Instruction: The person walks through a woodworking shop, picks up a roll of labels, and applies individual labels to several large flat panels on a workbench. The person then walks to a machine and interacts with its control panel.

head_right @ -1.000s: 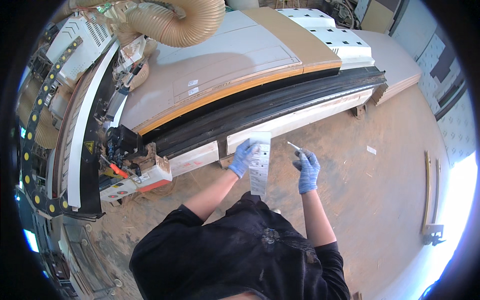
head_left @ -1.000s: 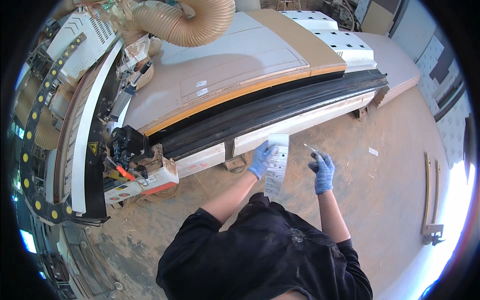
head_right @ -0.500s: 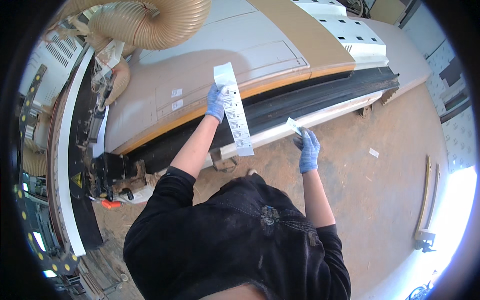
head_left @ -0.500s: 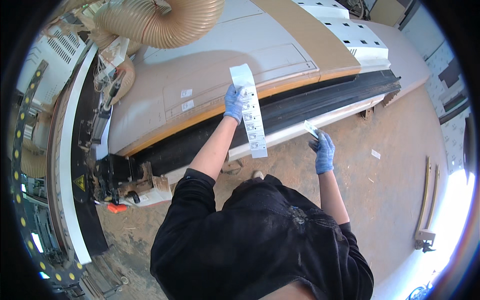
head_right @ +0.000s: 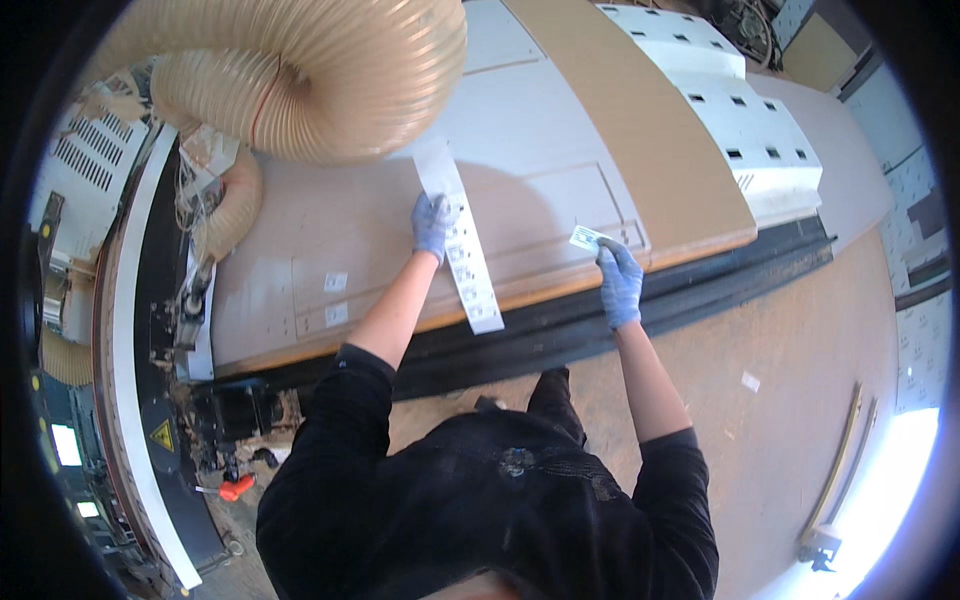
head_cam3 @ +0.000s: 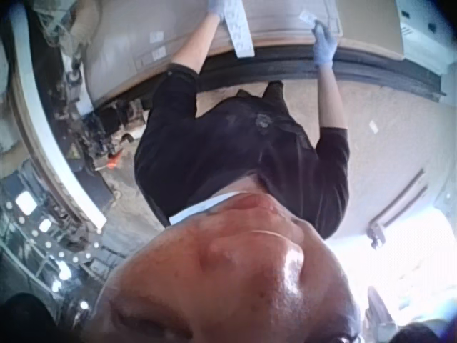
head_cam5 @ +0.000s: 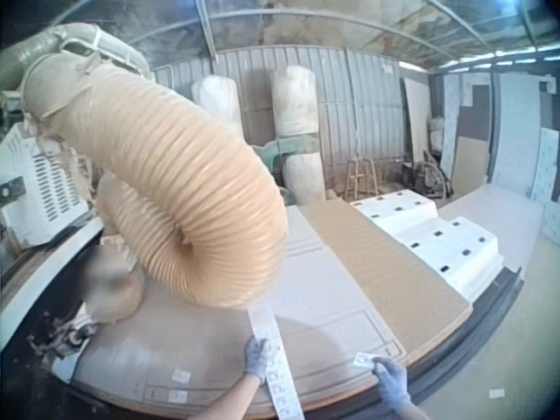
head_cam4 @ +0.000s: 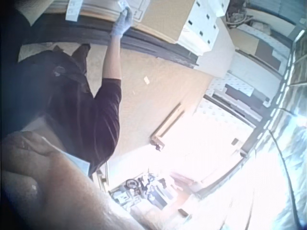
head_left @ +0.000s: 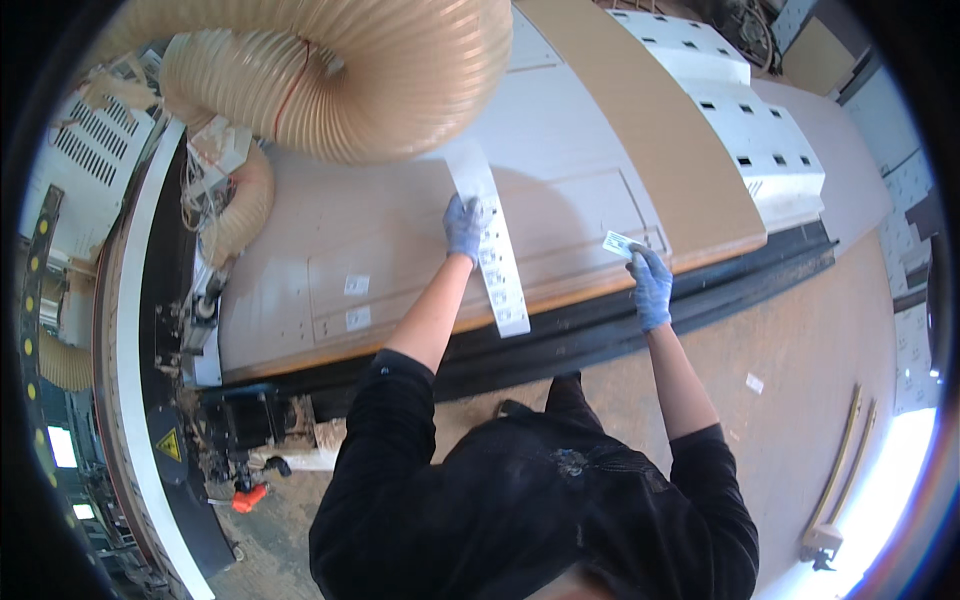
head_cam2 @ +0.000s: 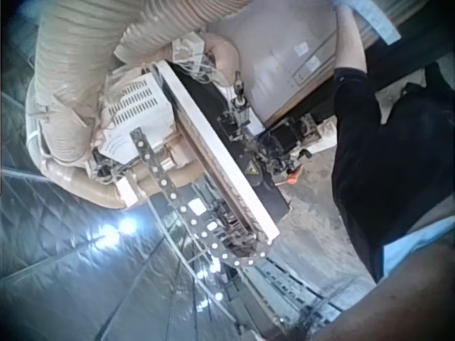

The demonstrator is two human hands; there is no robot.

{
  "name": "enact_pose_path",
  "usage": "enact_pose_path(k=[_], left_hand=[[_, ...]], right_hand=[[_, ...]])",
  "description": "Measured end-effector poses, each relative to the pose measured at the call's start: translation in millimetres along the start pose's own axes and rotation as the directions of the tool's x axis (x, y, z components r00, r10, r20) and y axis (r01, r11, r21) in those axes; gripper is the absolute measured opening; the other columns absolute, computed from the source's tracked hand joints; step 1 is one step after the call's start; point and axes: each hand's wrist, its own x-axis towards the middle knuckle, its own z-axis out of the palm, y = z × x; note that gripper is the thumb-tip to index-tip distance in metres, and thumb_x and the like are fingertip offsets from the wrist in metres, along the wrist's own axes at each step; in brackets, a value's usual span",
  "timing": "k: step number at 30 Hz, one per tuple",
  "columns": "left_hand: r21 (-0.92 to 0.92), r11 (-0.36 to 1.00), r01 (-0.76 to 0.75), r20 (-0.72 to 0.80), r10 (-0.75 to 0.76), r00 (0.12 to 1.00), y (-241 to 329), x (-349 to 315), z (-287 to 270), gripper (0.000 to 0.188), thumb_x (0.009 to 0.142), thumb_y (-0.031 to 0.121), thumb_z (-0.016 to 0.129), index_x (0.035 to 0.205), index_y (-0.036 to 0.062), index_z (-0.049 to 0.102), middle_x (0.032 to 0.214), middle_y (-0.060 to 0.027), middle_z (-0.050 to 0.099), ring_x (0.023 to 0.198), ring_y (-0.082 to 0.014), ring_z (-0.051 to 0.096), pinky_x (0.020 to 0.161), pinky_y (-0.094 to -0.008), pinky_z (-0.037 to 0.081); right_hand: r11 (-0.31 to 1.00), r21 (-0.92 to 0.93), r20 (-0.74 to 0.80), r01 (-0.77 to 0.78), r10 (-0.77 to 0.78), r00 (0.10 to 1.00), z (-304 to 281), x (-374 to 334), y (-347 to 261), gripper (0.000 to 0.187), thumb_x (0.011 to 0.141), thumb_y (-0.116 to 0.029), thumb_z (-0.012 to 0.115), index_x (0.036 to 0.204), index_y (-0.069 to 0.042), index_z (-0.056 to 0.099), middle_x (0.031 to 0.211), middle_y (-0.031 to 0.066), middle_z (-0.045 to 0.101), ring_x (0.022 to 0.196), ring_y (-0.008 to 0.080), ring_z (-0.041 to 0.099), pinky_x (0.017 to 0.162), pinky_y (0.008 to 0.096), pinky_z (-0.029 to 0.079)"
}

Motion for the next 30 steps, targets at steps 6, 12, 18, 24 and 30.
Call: enact_pose_path(k=[6, 12, 18, 24, 30], left_hand=[[0.842, 0.537, -0.061, -0.08, 0.235, 0.969, -40, 42, 9, 0.03, 0.089, 0.031, 0.049, 0.096, 0.0027, 0.055, 0.091, -0.0188, 0.059, 0.089, -0.0329, 0.057, 0.078, -0.0432, 0.044], [0.989, 0.141, -0.053, 0.029, 0.168, 0.985, -39, 39, 10, 0.031, 0.089, 0.032, 0.05, 0.08, 0.0028, 0.053, 0.079, -0.0177, 0.055, 0.075, -0.0342, 0.055, 0.065, -0.0445, 0.043], [0.961, 0.259, -0.1, 0.019, 0.299, 0.954, -33, 40, 10, 0.025, 0.089, 0.027, 0.051, 0.088, 0.0026, 0.056, 0.083, -0.0166, 0.057, 0.074, -0.0312, 0.056, 0.07, -0.0409, 0.045], [0.961, 0.266, -0.079, 0.0, 0.284, 0.959, -34, 35, 11, 0.022, 0.088, 0.023, 0.052, 0.091, 0.0029, 0.058, 0.082, -0.0132, 0.058, 0.073, -0.0278, 0.056, 0.07, -0.0388, 0.046], [0.946, 0.311, -0.094, -0.007, 0.311, 0.95, -31, 17, 15, 0.019, 0.087, 0.02, 0.053, 0.094, 0.0032, 0.059, 0.081, -0.0099, 0.059, 0.072, -0.0244, 0.056, 0.069, -0.0367, 0.047]], right_hand=[[0.846, -0.447, 0.235, 0.292, -0.204, 0.95, 95, 233, -7, 0.033, 0.086, -0.028, 0.053, 0.11, -0.007, 0.06, 0.109, 0.0119, 0.061, 0.099, 0.0263, 0.056, 0.087, 0.035, 0.043], [0.577, -0.649, 0.421, 0.495, -0.269, 0.866, 229, 441, 15, 0.034, 0.084, -0.031, 0.052, 0.114, -0.017, 0.057, 0.117, 0.0069, 0.056, 0.111, 0.028, 0.049, 0.094, 0.0408, 0.039], [0.51, -0.693, 0.519, 0.51, -0.139, 0.843, 324, 545, 51, 0.047, 0.084, -0.039, 0.049, 0.125, -0.016, 0.049, 0.128, 0.0086, 0.048, 0.119, 0.0295, 0.042, 0.101, 0.0458, 0.03], [0.293, -0.811, 0.522, 0.506, -0.026, 0.852, 342, 539, 76, 0.077, 0.081, -0.058, 0.047, 0.136, -0.006, 0.032, 0.142, 0.0142, 0.027, 0.132, 0.0314, 0.023, 0.109, 0.0498, 0.008], [0.208, -0.595, 0.799, 0.776, 0.252, 0.546, 322, 484, 31, 0.076, 0.082, -0.059, 0.04, 0.14, -0.011, 0.028, 0.144, 0.0138, 0.026, 0.133, 0.0278, 0.023, 0.107, 0.0451, 0.017]])
